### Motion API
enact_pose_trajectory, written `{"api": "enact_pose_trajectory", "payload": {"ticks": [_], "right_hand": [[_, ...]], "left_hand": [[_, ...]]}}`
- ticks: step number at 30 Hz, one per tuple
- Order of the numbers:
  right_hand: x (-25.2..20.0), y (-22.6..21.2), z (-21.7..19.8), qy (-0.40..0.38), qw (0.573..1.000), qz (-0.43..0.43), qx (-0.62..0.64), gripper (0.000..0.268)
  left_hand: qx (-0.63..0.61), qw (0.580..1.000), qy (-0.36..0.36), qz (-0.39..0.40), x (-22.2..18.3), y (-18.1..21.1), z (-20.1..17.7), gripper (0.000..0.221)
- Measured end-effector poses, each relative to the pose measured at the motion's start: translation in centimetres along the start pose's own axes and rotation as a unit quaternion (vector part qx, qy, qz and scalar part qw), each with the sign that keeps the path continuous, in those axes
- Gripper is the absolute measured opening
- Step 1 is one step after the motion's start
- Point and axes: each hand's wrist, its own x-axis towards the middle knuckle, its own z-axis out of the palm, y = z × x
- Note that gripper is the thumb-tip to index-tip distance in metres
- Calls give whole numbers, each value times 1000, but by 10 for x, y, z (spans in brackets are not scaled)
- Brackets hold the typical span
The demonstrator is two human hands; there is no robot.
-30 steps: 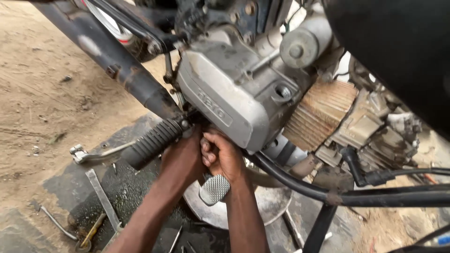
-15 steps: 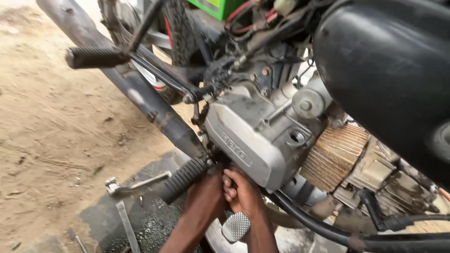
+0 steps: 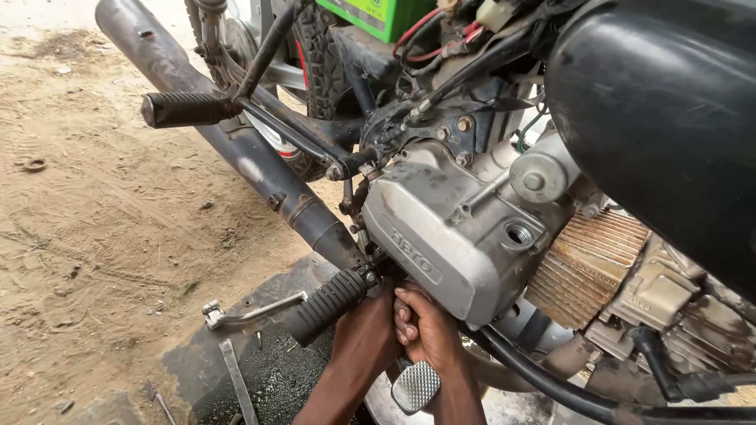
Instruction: Removing and inspecting the engine side cover of a motorcycle.
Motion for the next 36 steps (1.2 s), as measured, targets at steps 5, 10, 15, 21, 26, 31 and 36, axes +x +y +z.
{"api": "enact_pose_trajectory", "payload": {"ticks": [5,10,15,21,26,31,36], "right_hand": [[10,5,-8,78,995,61,-25,17],[11,-5,7,29,993,115,6,23],[14,6,-9,43,997,49,-40,24],[10,-4,8,119,989,88,-8,19],[10,-2,7,74,994,77,7,26],[21,16,-31,-20,998,-17,-52,35],[16,2,-2,124,989,81,-29,21]], "left_hand": [[1,1000,3,-17,-3,5,1,28],[4,999,31,20,-2,-16,16,34],[-6,1000,23,16,3,-9,12,22],[-11,999,52,7,-6,-3,11,23],[-29,999,36,14,-1,-10,16,20],[-10,999,12,-30,3,12,-3,28],[-2,999,17,-41,-8,11,3,27]]}}
